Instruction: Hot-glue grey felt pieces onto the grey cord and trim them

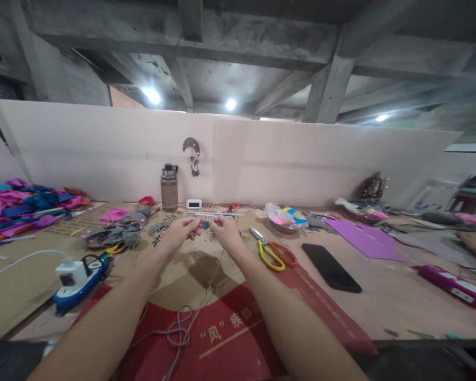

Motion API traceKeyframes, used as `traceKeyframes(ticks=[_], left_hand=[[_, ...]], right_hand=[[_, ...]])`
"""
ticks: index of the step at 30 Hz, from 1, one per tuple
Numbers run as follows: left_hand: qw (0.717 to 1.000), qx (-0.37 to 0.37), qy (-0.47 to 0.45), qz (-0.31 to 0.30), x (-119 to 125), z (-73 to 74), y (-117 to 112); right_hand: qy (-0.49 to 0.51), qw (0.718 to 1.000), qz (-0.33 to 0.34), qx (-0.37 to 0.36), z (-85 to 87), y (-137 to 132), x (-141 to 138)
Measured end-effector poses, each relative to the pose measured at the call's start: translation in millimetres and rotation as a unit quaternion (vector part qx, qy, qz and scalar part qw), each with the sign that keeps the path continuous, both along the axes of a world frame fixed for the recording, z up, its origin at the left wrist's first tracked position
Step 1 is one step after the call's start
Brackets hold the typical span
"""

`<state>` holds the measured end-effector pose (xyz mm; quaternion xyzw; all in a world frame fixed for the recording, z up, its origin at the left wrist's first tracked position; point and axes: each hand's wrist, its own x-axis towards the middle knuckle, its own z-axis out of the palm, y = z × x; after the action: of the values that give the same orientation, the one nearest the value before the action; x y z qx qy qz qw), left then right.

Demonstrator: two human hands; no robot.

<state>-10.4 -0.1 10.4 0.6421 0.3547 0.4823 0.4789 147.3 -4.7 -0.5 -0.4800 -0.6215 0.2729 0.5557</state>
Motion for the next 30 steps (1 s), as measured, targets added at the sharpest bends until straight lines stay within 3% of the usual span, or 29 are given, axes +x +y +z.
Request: traceKeyframes(ticks=[8, 17, 22, 27, 30], left_hand=[[0.997, 0.052, 0.064, 0.011, 1.3, 5.7, -9.1], [0.999, -0.004, -0.023, 0.044, 3.3, 5.5, -7.5], [0.999, -0.018, -0.042, 0.029, 3.8, 5.0, -7.9], [1.000, -0.004, 0.009, -0.002, 1.8, 7.1, -10.9], [0.997, 0.036, 0.059, 0.020, -0.1, 10.0, -11.6]], right_hand=[[-0.054, 0.997, 0.028, 0.037, -0.4, -3.6, -1.0], [-0.044, 0.996, 0.057, 0.059, 2.8, -7.2, -1.8], [-0.035, 0.997, 0.054, 0.050, -0.8, -6.1, -3.7], [-0.054, 0.997, 0.020, 0.047, 1.3, -9.2, -2.3], [-0.073, 0.996, 0.015, 0.053, 1.2, -9.7, -2.0]])
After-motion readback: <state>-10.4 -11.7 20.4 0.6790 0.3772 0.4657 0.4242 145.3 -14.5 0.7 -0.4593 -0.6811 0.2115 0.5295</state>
